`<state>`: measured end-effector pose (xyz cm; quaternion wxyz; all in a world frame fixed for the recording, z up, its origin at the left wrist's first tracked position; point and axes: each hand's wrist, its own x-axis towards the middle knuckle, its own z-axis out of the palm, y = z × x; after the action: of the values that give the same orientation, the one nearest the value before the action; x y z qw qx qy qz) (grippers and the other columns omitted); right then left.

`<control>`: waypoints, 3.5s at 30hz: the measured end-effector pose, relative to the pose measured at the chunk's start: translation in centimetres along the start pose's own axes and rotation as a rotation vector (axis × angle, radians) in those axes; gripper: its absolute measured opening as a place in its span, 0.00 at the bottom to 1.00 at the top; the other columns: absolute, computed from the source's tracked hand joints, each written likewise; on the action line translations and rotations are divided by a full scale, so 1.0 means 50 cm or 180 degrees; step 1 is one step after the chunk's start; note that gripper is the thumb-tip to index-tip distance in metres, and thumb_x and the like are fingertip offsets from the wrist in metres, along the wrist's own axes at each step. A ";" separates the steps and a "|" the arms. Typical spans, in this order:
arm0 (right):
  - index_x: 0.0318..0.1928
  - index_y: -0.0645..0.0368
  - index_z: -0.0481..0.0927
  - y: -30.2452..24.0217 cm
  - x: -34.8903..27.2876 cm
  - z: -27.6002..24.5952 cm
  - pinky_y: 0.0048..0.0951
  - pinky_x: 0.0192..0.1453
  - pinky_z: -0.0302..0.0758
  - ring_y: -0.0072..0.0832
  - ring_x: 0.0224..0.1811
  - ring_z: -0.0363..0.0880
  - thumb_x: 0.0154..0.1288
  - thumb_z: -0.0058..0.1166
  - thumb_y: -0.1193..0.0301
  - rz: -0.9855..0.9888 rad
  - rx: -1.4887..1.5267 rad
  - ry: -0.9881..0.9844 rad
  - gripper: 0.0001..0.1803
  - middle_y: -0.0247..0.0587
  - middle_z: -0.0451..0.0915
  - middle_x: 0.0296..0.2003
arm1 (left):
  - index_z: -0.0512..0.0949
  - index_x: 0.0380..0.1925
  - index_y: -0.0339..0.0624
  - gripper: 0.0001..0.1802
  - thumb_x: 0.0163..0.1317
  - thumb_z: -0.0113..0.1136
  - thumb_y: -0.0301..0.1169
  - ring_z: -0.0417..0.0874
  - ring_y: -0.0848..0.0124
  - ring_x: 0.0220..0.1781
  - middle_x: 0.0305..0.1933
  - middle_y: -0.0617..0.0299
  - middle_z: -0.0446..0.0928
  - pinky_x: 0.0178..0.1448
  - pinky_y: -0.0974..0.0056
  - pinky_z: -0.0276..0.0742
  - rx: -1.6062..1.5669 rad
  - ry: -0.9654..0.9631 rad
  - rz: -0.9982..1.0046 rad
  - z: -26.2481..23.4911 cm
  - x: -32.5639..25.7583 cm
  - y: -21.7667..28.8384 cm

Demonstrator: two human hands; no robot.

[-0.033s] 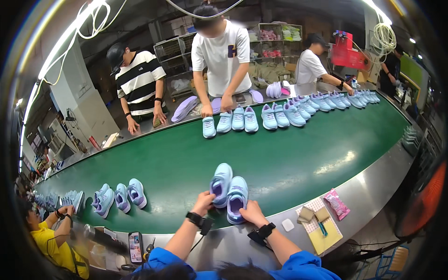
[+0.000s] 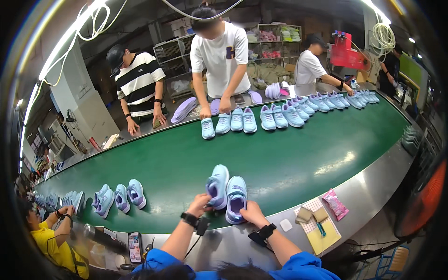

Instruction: The person picks up pairs of light blue and purple sneakers from a green conveyor belt, inspects them by turning them over and checking the interior, and places them back on the belt. The person also uses a small handheld tool to adjust or clean the inside of the shoes.

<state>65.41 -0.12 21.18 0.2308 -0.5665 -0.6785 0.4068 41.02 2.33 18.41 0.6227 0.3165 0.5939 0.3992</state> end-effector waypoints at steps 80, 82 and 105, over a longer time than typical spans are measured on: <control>0.42 0.59 0.80 -0.085 -0.325 -0.057 0.26 0.38 0.77 0.35 0.50 0.71 0.56 0.59 0.74 -0.1637 -0.0238 -0.0318 0.12 0.44 0.74 0.50 | 0.69 0.55 0.40 0.32 0.47 0.66 0.32 0.67 0.68 0.57 0.54 0.62 0.70 0.65 0.62 0.59 0.1108 -0.1361 0.1924 0.056 -0.470 0.068; 0.42 0.59 0.79 -0.072 -0.330 -0.052 0.27 0.36 0.77 0.34 0.46 0.74 0.56 0.59 0.75 -0.1526 -0.0054 -0.0535 0.12 0.43 0.76 0.47 | 0.68 0.55 0.38 0.34 0.48 0.68 0.34 0.67 0.68 0.57 0.54 0.62 0.69 0.65 0.62 0.58 0.0978 -0.1310 0.2047 0.064 -0.484 0.057; 0.29 0.62 0.72 -0.201 -0.266 -0.119 0.25 0.26 0.68 0.25 0.20 0.71 0.58 0.63 0.68 -0.1448 0.0353 -0.1860 0.13 0.38 0.72 0.18 | 0.60 0.55 0.39 0.36 0.42 0.56 0.12 0.69 0.67 0.57 0.53 0.60 0.63 0.67 0.60 0.59 0.1041 -0.1626 0.1852 0.099 -0.530 0.076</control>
<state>67.51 -11.41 34.66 0.1422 -0.2478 -0.8013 0.5257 46.13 -18.60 35.07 0.5528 0.6545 0.3618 0.3676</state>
